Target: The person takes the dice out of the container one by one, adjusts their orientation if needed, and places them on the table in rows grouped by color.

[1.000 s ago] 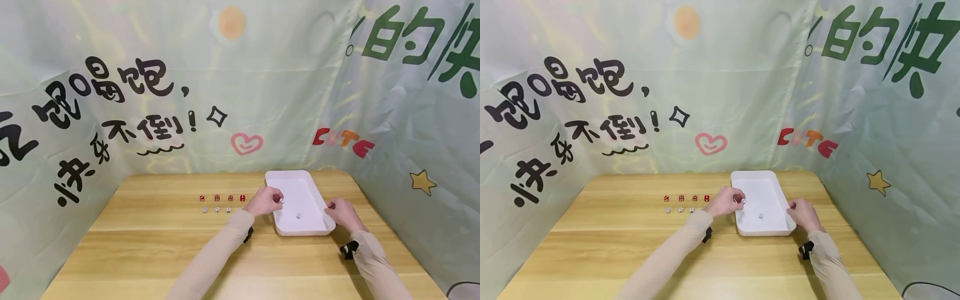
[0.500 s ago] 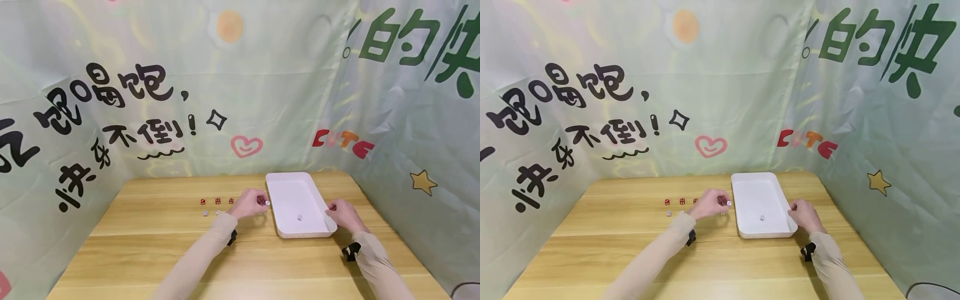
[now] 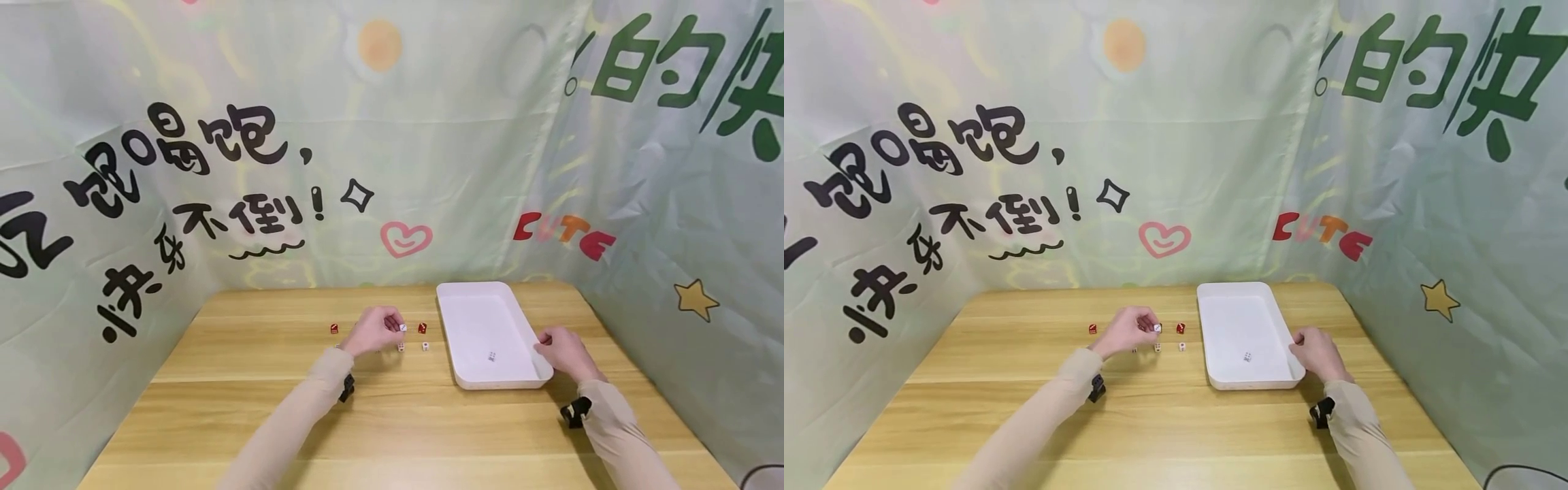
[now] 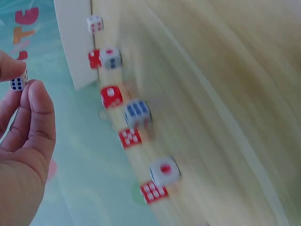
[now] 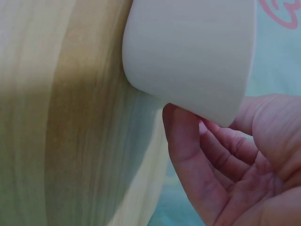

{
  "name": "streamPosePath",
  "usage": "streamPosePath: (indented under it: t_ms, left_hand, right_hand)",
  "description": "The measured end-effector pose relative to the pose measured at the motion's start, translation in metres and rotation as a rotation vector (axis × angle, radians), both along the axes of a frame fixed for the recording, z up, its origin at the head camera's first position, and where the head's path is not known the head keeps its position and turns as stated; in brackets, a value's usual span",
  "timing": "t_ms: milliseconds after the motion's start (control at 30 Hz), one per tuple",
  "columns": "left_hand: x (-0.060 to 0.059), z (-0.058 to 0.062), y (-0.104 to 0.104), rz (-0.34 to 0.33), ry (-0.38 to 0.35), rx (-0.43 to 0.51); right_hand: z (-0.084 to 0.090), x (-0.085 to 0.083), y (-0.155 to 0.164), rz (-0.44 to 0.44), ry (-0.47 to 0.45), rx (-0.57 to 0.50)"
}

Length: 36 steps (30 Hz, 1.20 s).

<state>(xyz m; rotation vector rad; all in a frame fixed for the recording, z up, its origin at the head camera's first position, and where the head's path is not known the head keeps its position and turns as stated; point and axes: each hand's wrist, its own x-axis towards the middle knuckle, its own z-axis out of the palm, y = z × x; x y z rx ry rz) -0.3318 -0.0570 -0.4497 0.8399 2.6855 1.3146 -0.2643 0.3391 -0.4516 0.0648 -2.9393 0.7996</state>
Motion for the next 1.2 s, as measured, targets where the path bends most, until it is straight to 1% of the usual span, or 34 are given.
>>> streamPosePath:
  t_ms: [100,233,433,600,667,767,1000,1067,1200]
  left_hand:
    - [0.0,0.003,-0.011,0.018,-0.021,0.006]
    - [0.0,0.004,-0.027,0.046,-0.043,-0.012]
    - [-0.003,-0.001,-0.049,0.083,-0.044,-0.002]
    - [-0.005,-0.004,-0.065,0.083,-0.036,0.0]
    - [-0.007,-0.004,-0.071,0.083,-0.034,-0.012]
    - [-0.009,-0.001,-0.081,0.093,-0.051,-0.043]
    - [-0.012,0.006,-0.105,0.113,-0.111,-0.127]
    - [-0.013,0.006,-0.112,0.11,-0.118,-0.154]
    - [-0.014,0.002,-0.125,0.097,-0.134,-0.205]
  right_hand:
    - [0.0,0.0,0.001,0.002,0.006,0.0]
    - [0.0,0.001,0.0,0.0,0.015,0.007]
    - [0.002,0.001,-0.001,-0.007,0.003,0.016]
    - [0.002,0.001,0.0,-0.012,-0.009,0.01]
    - [0.002,0.0,0.0,-0.014,-0.008,0.01]
    - [0.002,0.0,0.0,-0.011,-0.005,0.012]
    - [0.001,0.0,0.002,-0.013,-0.006,0.012]
    - [0.0,-0.001,0.002,-0.016,-0.01,0.012]
    - [-0.001,-0.002,0.002,-0.015,-0.014,0.013]
